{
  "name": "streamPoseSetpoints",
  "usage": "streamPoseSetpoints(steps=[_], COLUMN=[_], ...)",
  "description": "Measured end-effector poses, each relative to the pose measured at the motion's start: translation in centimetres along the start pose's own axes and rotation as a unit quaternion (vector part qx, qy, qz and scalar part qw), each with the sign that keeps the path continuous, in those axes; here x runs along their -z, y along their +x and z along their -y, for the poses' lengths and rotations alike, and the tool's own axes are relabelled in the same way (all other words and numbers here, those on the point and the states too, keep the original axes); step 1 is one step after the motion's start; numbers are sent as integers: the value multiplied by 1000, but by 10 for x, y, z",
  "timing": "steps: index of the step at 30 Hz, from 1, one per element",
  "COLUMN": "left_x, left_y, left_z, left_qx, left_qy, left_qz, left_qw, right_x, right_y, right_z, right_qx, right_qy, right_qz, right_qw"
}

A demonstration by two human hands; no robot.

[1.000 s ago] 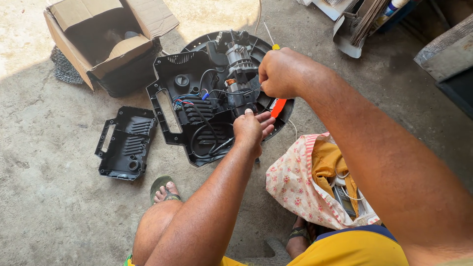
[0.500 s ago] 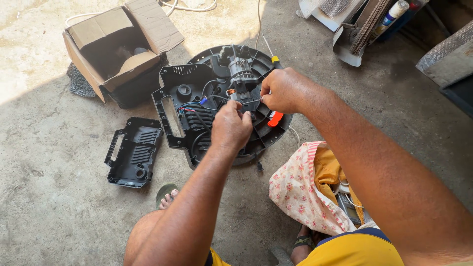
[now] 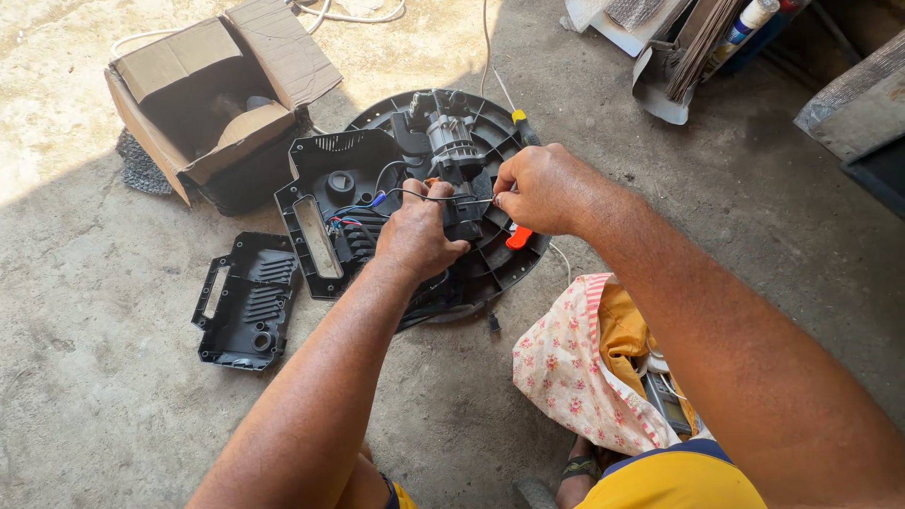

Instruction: The person works on a disassembled electrical device, manipulating wires and components with both hands. They use a screwdriver to tighten or adjust parts inside the device housing. The person also handles a black plastic cover and a cylindrical motor component.

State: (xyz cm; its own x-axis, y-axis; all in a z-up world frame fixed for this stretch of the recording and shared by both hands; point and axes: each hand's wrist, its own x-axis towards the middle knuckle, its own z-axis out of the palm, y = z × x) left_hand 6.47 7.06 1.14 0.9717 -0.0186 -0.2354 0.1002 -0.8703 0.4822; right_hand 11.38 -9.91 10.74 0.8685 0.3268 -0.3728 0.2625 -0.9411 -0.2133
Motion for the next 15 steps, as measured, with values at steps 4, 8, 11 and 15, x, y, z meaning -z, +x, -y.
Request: streamPoseSetpoints(steps=[4,8,11,15], left_x=[6,13,13,10], left_y=[5,11,14,17], left_z=[-1,3,5,7], left_qx=[5,-6,2,9], left_qy=[-20,-50,-57,-61], left_qz=[23,31,40,47], left_qw=[1000,998,998,997], right_x=[2,4,4,0], right_y=[1,3,3,5], right_z=[4,11,12,9], right_qx=[12,-4,-14,-14], right_qy=[-22,-40,-57,-46], right_qz=[1,11,14,5], right_qw=[1000,999,998,999])
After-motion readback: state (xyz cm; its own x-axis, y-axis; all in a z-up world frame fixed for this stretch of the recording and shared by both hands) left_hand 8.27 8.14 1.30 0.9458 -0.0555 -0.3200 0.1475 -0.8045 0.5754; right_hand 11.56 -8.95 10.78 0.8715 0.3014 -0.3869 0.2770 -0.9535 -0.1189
